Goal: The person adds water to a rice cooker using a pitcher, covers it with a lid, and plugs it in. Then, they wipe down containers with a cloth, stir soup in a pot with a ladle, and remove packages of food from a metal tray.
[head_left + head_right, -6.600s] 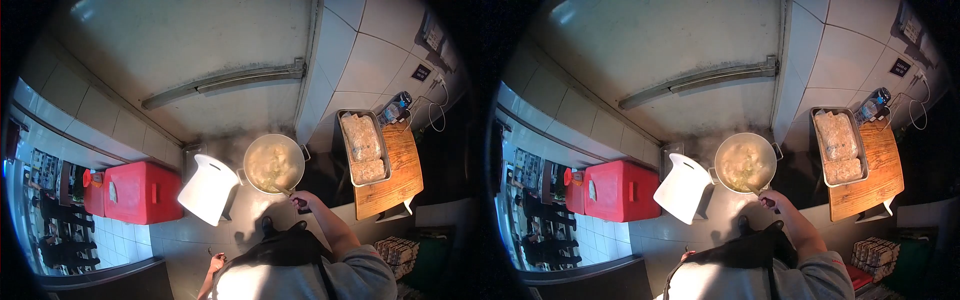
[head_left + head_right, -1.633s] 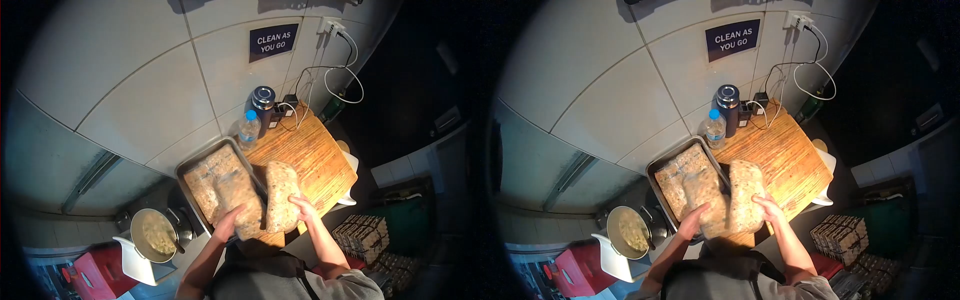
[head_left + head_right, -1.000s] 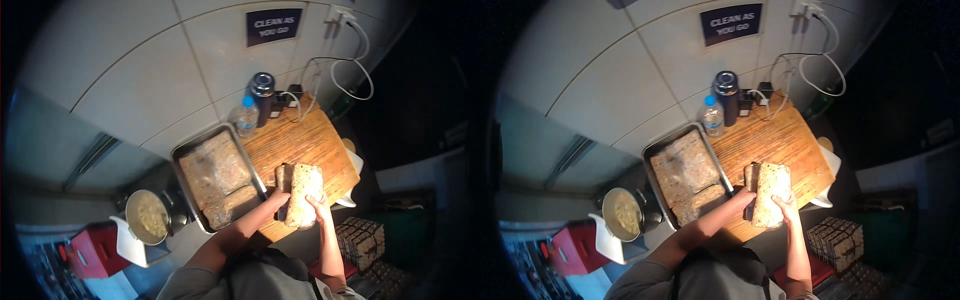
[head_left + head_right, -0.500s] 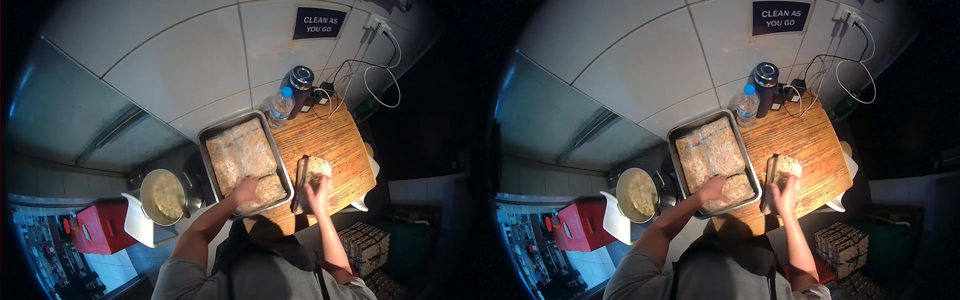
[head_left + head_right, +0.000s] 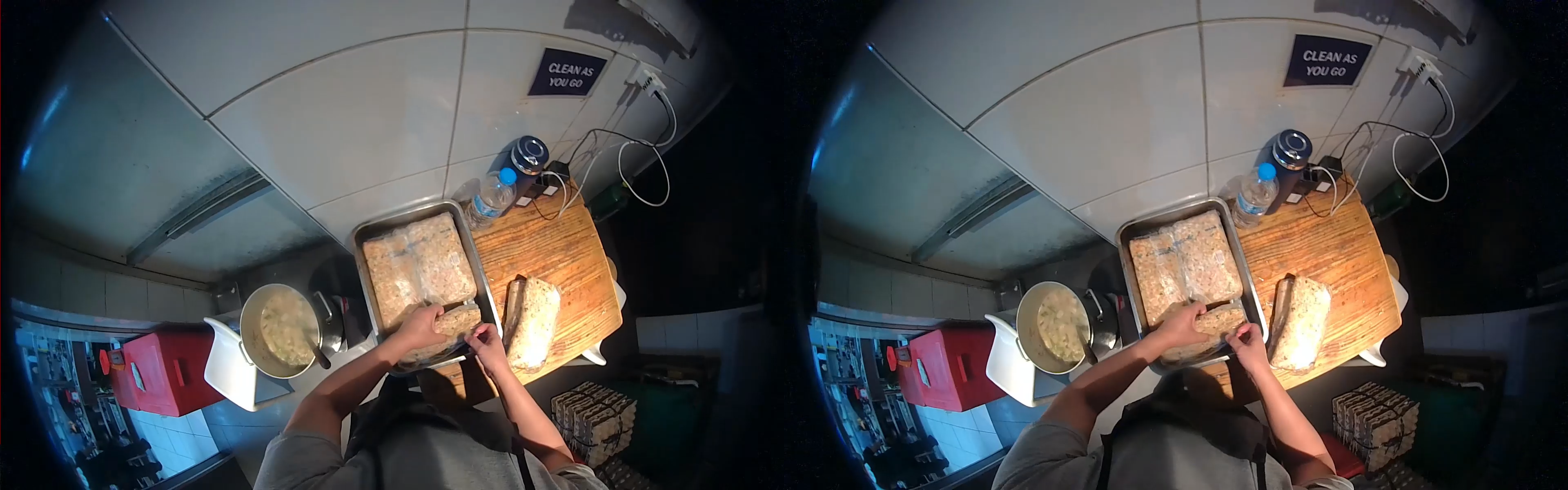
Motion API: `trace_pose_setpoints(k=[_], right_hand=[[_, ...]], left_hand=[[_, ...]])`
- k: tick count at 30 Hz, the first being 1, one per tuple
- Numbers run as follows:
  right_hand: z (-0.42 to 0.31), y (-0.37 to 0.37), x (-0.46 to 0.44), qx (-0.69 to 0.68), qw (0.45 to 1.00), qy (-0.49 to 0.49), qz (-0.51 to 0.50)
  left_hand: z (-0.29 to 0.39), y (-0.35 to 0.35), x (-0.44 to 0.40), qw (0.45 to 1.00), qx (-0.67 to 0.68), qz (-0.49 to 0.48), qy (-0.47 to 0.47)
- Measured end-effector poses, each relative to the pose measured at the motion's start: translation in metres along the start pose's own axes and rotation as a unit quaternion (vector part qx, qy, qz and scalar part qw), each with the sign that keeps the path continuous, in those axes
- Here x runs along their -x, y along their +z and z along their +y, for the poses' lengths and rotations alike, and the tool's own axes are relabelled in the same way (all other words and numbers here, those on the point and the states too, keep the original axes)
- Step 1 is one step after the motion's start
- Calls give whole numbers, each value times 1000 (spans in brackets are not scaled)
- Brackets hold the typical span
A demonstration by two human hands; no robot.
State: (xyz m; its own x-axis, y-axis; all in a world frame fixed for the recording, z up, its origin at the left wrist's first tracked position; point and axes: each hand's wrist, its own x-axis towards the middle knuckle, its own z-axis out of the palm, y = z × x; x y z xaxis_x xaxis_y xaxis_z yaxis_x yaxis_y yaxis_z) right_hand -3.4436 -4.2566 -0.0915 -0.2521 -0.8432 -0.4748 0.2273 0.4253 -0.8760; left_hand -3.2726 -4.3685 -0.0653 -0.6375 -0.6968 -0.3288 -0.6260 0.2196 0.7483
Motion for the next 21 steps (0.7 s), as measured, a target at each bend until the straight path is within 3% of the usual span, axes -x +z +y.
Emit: trace_pose_setpoints(k=[2, 4, 6, 7, 9, 10, 11, 13, 15, 18, 19, 21], right_hand=[[11, 13, -17, 127, 990, -32, 55], [-37, 50, -6, 79, 997, -12, -3], [-23, 69, -30, -161, 977, 62, -125], [-22, 70, -40, -174, 972, 83, -134], [-40, 77, -61, -199, 960, 123, -151], [-42, 78, -72, -178, 970, 100, -132], [-38, 76, -86, -156, 978, 79, -114], [-11, 68, -123, -84, 995, 17, -58], [-35, 69, -120, -16, 997, -28, -67], [-42, 66, -121, -7, 996, -35, -81], [-37, 63, -125, -11, 996, -30, -88], [-41, 60, -124, -46, 994, -10, -94]], left_hand=[[-5, -10, 4, 991, 105, 74, -29], [-12, -14, 5, 958, 250, 135, -27], [-21, -15, -1, 886, 427, 181, 14], [-28, -21, 1, 873, 468, 135, -11], [-48, -37, -6, 943, 234, 230, -49], [-60, -44, -9, 953, 110, 273, -70], [-79, -50, -17, 943, 224, 221, -107], [-88, -36, -37, 932, 128, 250, -227], [-86, -24, -60, 900, 61, 277, -332], [-87, -38, -77, 861, 135, 312, -378], [-88, -45, -79, 867, 149, 268, -392], [-109, -48, -81, 876, 329, 200, -290]])
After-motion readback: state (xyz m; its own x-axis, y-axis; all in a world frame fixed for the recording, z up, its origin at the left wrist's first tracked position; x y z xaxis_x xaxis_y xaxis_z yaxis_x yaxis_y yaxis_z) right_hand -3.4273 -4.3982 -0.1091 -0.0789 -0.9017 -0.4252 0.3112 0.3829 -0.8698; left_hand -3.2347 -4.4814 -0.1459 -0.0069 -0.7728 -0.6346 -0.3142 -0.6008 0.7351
